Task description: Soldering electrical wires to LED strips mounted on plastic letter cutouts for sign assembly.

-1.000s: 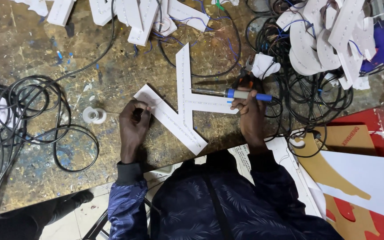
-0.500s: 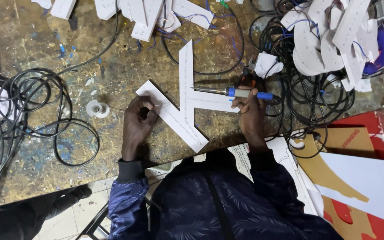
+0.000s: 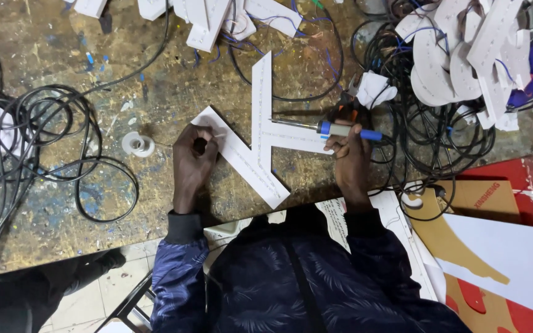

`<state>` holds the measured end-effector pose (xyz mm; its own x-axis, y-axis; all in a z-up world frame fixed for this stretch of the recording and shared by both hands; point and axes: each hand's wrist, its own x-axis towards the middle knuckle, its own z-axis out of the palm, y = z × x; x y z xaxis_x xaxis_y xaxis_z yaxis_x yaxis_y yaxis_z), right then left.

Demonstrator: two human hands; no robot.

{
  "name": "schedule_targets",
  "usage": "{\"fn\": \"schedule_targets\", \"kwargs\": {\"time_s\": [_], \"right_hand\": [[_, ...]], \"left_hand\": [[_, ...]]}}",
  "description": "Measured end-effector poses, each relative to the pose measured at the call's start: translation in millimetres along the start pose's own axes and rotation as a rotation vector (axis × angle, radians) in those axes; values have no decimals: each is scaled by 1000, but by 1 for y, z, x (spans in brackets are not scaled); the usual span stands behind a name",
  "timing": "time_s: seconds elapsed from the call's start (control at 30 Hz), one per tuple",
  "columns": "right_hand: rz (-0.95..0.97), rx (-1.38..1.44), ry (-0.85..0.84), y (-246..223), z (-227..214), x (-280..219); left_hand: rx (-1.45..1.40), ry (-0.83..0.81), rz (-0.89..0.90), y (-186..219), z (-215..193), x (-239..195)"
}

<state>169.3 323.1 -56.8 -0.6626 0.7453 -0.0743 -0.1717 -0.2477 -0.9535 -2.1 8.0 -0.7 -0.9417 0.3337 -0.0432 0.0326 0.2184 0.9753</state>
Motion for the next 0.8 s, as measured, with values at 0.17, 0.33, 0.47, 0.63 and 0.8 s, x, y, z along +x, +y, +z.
{"fn": "schedule_targets", "kwargs": {"time_s": [0.17,0.33,0.47,0.63,0.8], "right_hand": [[-7,-12,-23,4,1,-3],[6,15,-7,6,0,1],[5,3,-4,7,-6,-3],[-2,-5,-22,13,-5,0],[-8,-8,-40,12,2,5]], "left_hand": [[-9,-8,-19,-8,-4,-3],[-2,-40,12,-7,-6,-3],[11,-60,95,-15,-9,-8],[45,-58,75,-7,-17,-9],[43,-102,83,-28,-19,-6]]}}
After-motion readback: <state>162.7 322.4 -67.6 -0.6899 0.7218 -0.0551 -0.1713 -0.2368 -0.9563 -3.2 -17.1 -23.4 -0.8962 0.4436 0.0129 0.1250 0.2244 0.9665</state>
